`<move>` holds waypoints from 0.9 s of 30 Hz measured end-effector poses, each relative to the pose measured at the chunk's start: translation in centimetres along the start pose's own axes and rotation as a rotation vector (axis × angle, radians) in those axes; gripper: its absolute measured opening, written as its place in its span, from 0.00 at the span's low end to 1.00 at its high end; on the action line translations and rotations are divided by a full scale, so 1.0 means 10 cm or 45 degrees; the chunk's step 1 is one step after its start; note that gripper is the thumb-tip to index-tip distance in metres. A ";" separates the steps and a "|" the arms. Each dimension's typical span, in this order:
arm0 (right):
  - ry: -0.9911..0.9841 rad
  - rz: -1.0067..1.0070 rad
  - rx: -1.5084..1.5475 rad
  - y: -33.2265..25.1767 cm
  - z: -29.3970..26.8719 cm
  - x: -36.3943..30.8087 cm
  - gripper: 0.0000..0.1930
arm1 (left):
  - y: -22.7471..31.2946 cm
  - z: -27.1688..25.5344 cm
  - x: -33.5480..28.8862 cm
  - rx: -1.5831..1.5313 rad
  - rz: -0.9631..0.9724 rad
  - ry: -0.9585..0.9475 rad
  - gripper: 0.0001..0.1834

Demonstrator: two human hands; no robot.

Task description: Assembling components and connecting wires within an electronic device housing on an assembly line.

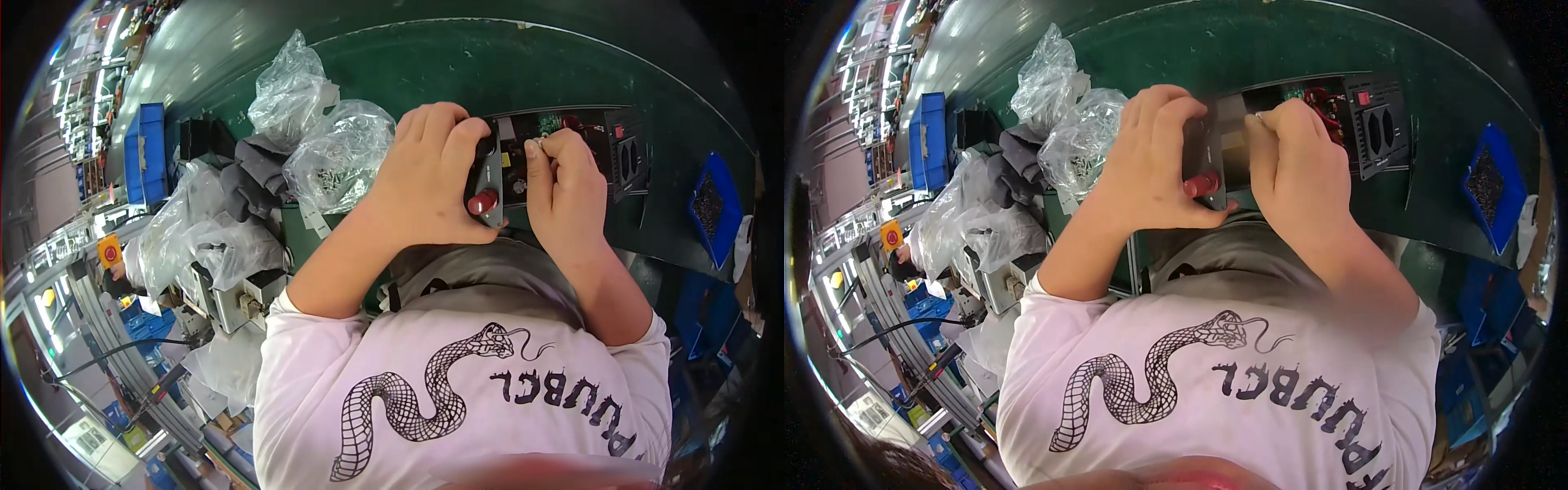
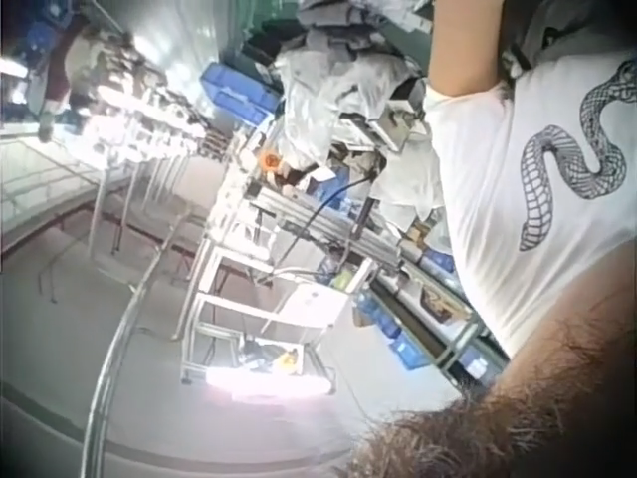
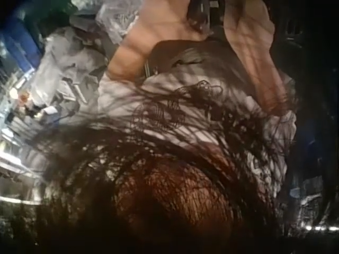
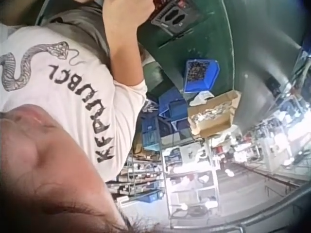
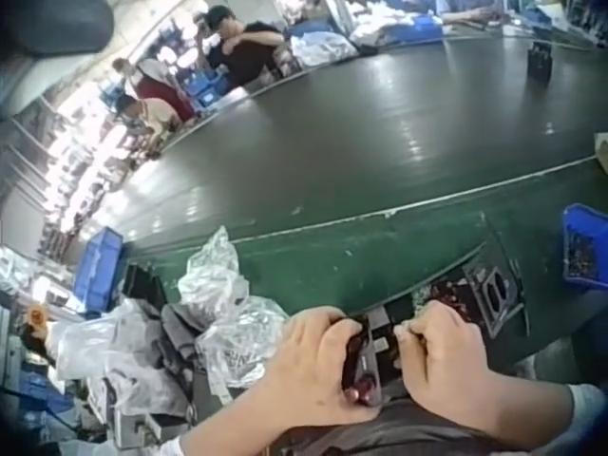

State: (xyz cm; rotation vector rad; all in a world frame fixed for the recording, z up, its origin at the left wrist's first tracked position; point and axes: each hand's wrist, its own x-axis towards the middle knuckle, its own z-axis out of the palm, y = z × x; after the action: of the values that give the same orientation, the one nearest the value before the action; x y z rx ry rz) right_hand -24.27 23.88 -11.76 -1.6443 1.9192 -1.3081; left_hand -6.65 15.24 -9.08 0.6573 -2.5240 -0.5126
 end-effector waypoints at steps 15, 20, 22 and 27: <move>-0.134 -0.048 -0.004 0.05 -0.11 0.05 0.07 | -0.59 0.05 -0.63 -0.846 0.034 0.114 0.76; -0.150 -0.018 0.027 0.03 -0.10 0.04 0.07 | -0.54 0.12 -0.55 -0.806 0.091 0.185 0.71; -0.168 -0.001 0.036 0.00 -0.11 0.06 0.07 | -0.47 0.16 -0.51 -0.770 0.063 0.264 0.67; -0.294 0.033 0.104 0.00 -0.12 0.08 0.07 | -0.29 0.12 -0.25 -0.316 -0.010 0.128 0.58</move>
State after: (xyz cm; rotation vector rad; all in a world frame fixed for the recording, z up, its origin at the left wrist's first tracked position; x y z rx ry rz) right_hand -25.38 23.67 -10.90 -1.6453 1.7239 -1.1166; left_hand -4.33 14.53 -12.26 0.5835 -2.3152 -0.7613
